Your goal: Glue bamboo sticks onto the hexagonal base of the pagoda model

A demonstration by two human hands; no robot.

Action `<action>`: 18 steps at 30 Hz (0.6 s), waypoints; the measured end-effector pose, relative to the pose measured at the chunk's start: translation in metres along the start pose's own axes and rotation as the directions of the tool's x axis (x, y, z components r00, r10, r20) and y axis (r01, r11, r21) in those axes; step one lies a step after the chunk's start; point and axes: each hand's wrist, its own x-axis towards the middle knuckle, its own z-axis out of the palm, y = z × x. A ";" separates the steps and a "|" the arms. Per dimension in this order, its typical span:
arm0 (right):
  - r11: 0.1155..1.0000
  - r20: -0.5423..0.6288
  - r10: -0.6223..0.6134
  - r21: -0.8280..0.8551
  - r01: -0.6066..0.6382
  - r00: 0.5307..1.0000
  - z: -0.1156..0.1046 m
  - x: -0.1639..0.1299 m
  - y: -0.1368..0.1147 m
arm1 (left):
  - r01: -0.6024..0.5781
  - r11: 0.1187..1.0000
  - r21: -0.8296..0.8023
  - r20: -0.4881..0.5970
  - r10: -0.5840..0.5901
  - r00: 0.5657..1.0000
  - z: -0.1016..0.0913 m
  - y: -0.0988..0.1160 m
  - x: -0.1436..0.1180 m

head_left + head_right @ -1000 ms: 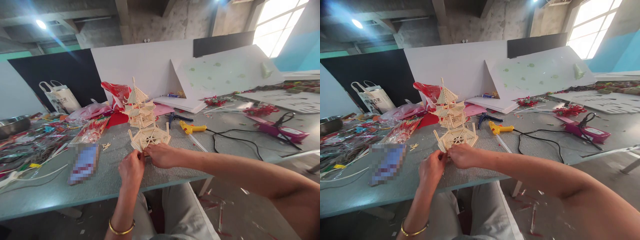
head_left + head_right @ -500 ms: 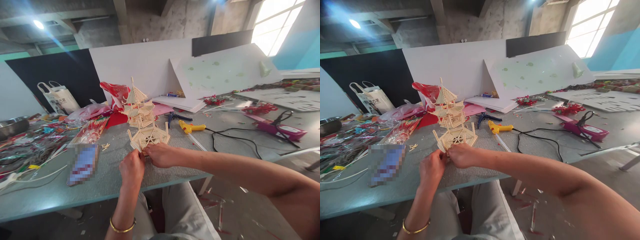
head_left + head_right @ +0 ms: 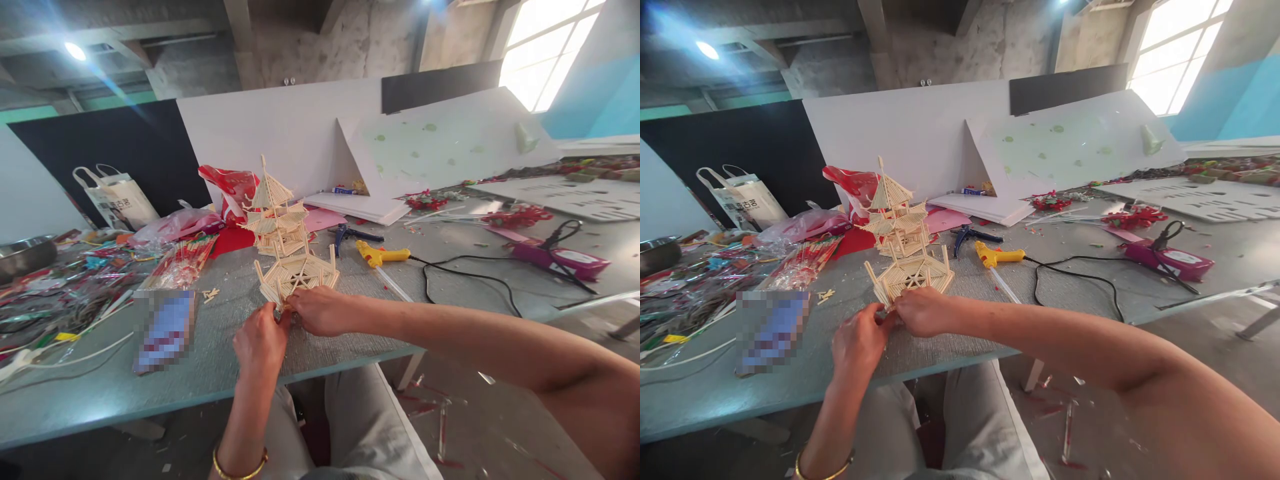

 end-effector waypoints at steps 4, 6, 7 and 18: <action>1.000 0.000 0.006 0.003 -0.006 1.000 -0.001 0.000 -0.001 | -0.009 1.000 0.018 0.008 0.009 1.000 0.001 0.000 0.000; 1.000 0.009 0.003 0.003 -0.003 1.000 -0.002 -0.001 -0.001 | -0.018 1.000 0.018 0.003 0.018 1.000 0.001 0.000 0.000; 1.000 0.014 0.002 0.002 -0.002 1.000 -0.002 -0.001 -0.001 | -0.020 1.000 0.017 0.001 0.020 1.000 0.001 0.000 -0.001; 0.997 -0.006 0.052 -0.055 -0.053 0.999 -0.019 -0.017 -0.012 | -0.075 0.991 -0.110 0.010 0.076 0.997 -0.013 -0.017 -0.004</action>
